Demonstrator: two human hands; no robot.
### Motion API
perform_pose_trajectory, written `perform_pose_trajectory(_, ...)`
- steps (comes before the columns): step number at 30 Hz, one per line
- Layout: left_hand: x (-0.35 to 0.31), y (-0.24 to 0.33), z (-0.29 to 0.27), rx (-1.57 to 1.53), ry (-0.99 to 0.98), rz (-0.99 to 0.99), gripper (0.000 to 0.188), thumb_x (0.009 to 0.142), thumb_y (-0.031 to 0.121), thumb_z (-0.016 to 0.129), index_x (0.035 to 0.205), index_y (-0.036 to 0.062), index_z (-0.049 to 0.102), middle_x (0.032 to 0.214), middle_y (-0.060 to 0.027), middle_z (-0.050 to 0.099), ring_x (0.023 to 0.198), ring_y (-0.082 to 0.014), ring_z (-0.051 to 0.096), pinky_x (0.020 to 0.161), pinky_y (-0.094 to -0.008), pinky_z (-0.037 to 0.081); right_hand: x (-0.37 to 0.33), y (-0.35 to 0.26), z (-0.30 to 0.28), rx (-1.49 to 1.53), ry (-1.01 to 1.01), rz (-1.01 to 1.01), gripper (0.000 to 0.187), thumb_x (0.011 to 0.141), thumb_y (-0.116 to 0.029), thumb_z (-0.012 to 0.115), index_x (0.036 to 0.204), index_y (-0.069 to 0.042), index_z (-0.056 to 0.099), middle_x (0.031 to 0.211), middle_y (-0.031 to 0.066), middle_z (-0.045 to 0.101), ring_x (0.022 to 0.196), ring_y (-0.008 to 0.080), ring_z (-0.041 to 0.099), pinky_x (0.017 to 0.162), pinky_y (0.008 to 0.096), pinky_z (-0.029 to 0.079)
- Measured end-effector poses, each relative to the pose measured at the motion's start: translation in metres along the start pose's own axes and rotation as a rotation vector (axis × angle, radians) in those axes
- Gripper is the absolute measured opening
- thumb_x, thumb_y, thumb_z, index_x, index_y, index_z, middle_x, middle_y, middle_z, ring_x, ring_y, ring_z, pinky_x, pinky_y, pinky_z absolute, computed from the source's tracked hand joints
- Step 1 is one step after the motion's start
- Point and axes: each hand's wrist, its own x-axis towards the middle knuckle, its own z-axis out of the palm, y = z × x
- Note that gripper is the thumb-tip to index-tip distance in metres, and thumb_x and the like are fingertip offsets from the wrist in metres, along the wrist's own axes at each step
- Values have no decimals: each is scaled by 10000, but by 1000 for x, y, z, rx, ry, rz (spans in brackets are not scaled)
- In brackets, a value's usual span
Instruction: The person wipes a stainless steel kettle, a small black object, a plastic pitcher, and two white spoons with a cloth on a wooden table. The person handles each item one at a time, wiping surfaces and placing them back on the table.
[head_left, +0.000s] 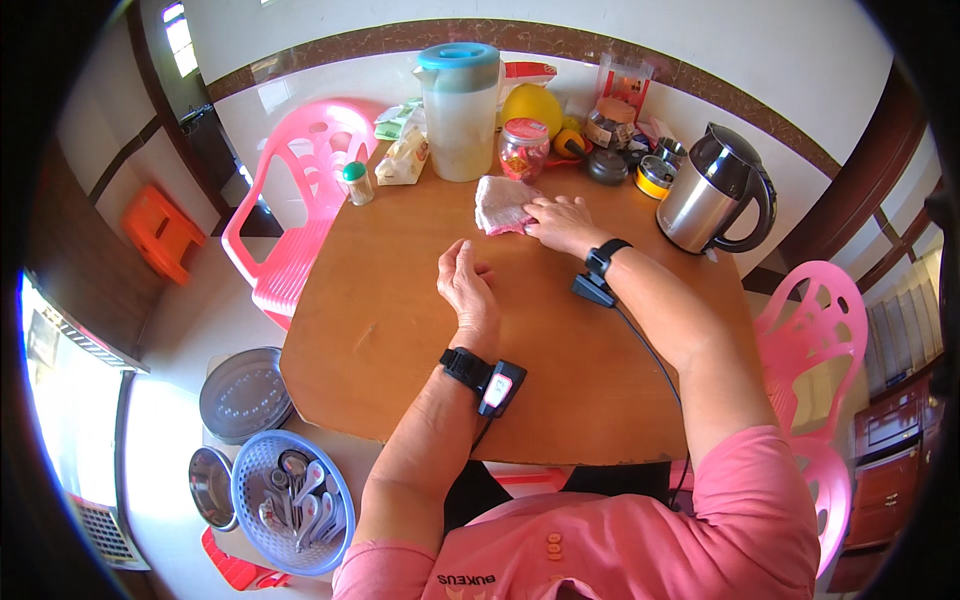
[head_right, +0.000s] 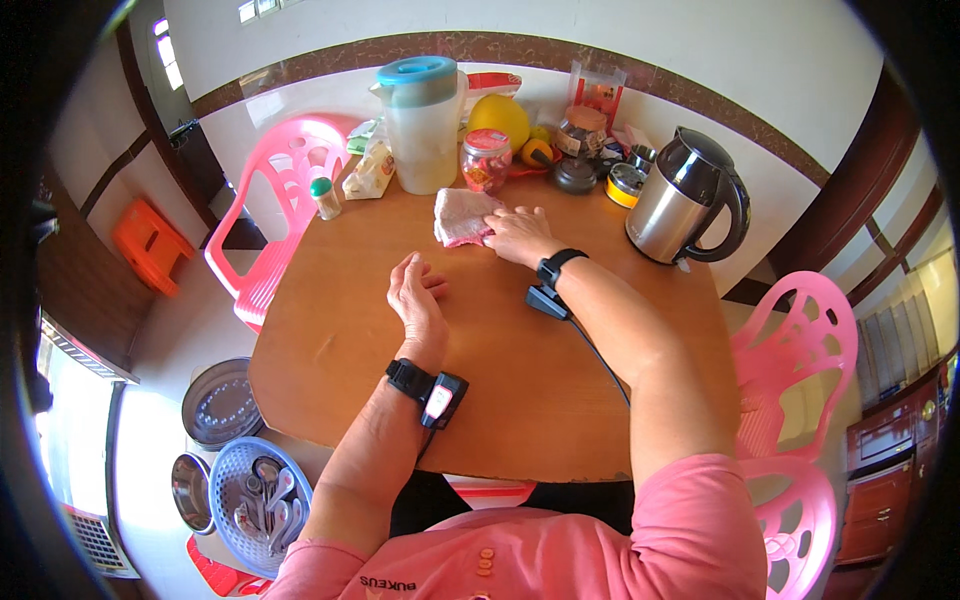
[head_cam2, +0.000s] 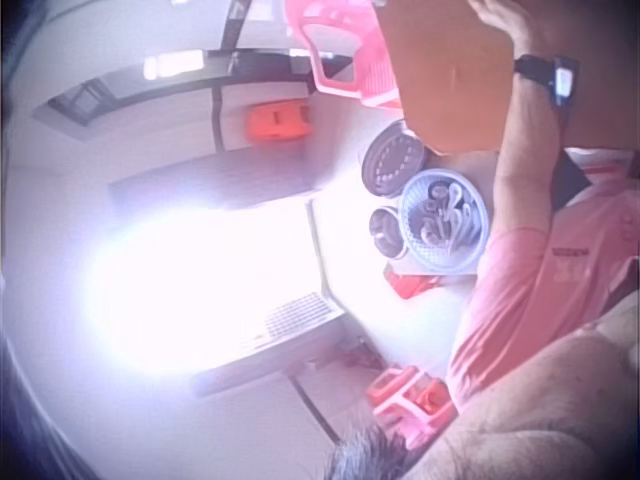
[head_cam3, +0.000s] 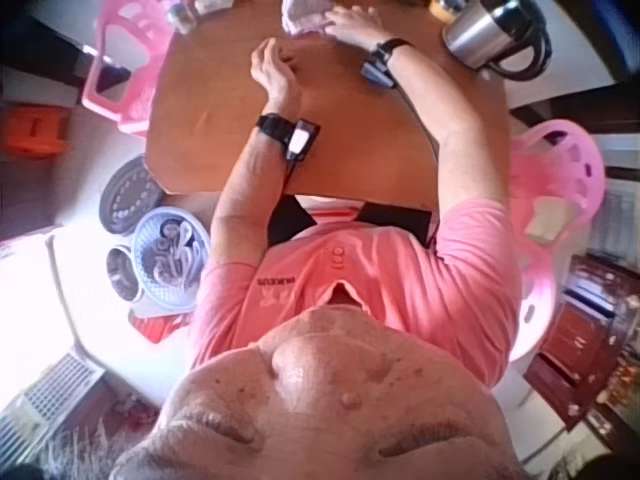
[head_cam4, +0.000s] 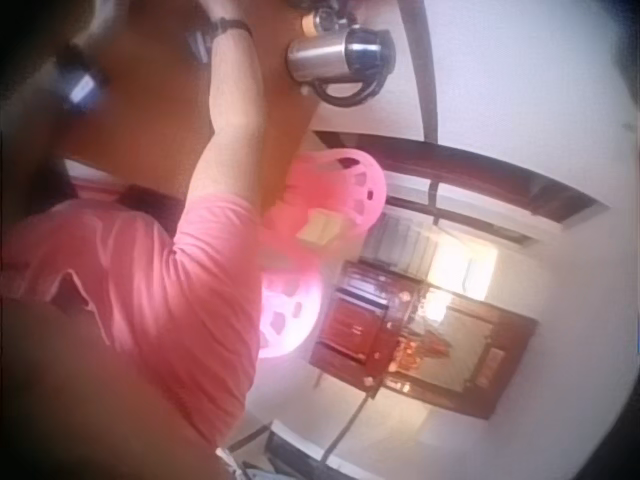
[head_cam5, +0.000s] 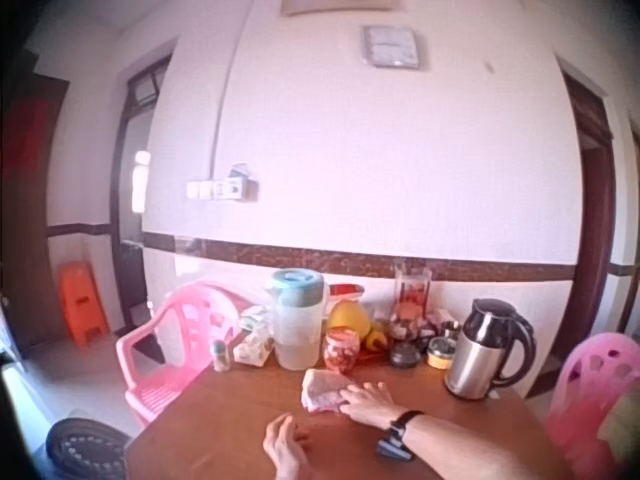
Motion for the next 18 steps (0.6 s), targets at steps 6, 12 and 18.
perform_pose_trajectory(6,3,-6,2,0,5,-14,348,962,284,635,1184,16,629,969,-79,600,670,-157,600,572,-272,488,-1,17,-30,92,99,-95,300,915,-333,585,1141,-194,725,1198,70,687,1105,309,630,940,469,438)
perform_pose_trajectory(12,0,-4,4,-12,-26,-38,338,962,274,634,1167,5,633,968,-92,615,667,-161,603,560,-272,487,37,-11,7,169,-17,-204,360,947,-403,530,1168,-198,726,1242,111,674,1194,299,614,1048,470,430)
perform_pose_trajectory(18,5,-5,3,-12,-16,-16,274,945,231,649,1088,-3,655,864,-52,620,611,-134,572,530,-262,474,31,-12,15,110,0,-101,341,968,-314,537,1272,-254,679,1370,42,593,1305,275,525,1058,528,386)
